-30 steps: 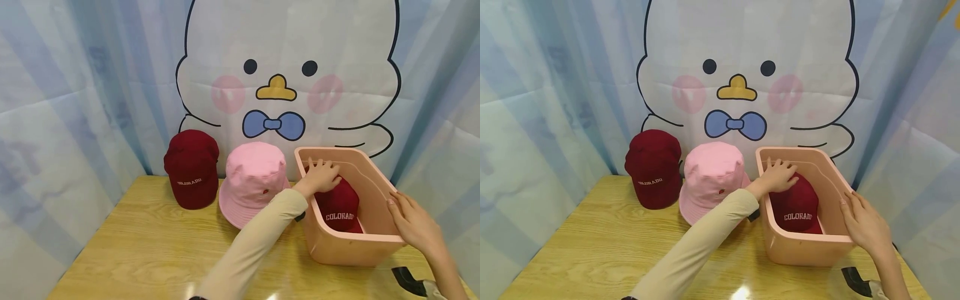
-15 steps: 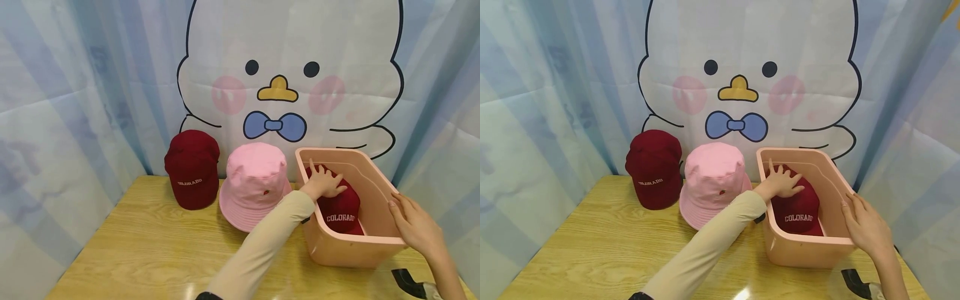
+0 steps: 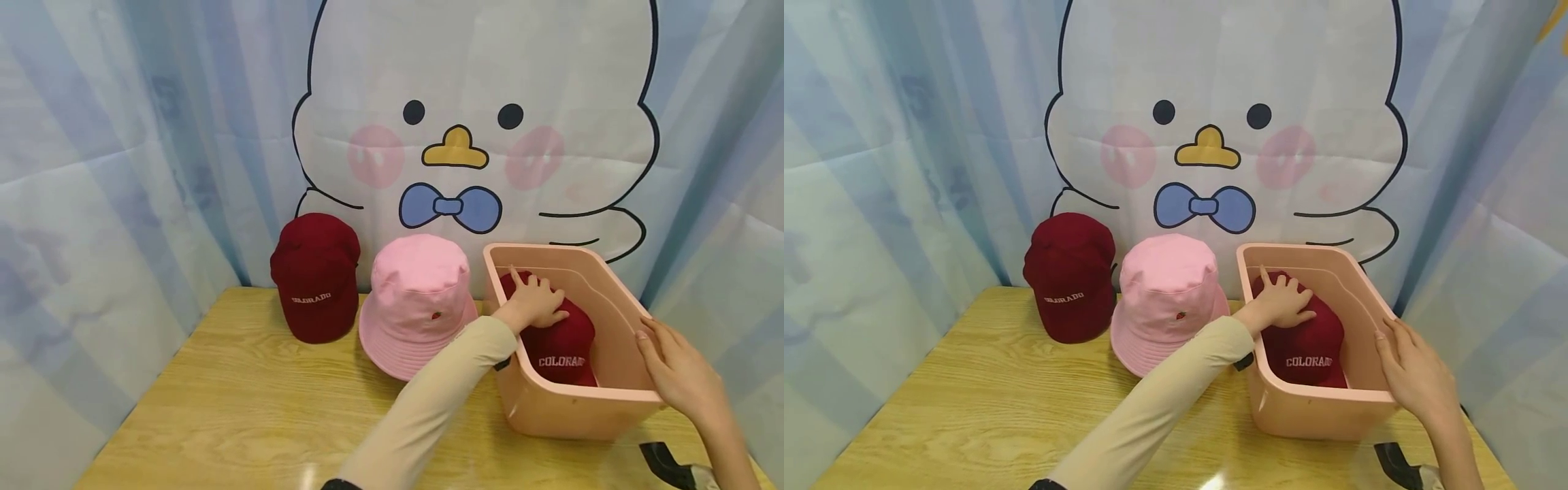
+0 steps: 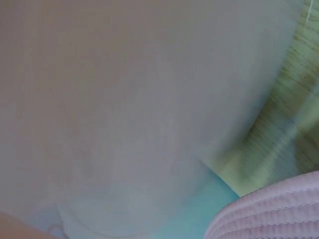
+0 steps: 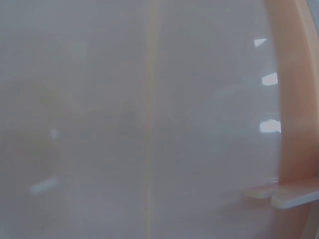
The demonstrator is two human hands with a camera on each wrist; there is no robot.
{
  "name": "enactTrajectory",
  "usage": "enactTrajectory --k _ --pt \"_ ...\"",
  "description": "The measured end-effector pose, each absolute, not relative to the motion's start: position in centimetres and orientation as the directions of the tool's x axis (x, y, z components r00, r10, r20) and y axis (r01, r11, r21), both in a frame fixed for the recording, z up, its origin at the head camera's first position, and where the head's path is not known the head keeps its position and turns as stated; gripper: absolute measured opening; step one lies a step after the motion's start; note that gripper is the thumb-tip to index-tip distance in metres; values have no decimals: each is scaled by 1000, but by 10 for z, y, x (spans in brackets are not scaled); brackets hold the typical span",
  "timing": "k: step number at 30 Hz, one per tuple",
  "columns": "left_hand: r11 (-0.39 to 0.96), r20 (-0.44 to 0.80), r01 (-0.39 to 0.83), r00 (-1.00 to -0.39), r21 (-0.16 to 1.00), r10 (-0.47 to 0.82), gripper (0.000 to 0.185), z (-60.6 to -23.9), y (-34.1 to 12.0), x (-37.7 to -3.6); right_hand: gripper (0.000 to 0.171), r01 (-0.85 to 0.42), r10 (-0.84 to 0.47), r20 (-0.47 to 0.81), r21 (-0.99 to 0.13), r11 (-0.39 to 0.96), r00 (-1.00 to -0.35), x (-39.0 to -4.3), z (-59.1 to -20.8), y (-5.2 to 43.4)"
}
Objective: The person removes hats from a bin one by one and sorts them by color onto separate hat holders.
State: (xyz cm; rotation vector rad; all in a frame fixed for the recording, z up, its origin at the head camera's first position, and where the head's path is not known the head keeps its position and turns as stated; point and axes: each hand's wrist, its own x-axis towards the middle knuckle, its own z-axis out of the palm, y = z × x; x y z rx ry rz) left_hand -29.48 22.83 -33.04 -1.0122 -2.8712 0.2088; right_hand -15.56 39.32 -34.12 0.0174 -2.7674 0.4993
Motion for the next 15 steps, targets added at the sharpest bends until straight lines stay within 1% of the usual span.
enactTrajectory --k 7,11,13,15 --pt "733 123 669 -723 -119 680 36 -318 223 -287 50 -90 34 341 -342 935 -939 -157 -342 396" --pt "708 157 698 -692 -104 705 33 -308 218 -284 51 -76 40 326 -335 939 -945 -158 -343 395" --pt "683 168 721 -664 -116 729 31 -303 215 -281 52 -66 47 324 -330 942 -945 -158 -343 394" --pt "654 178 740 -631 -154 755 29 -298 212 -277 52 -54 57 323 -326 944 -945 -159 -344 393"
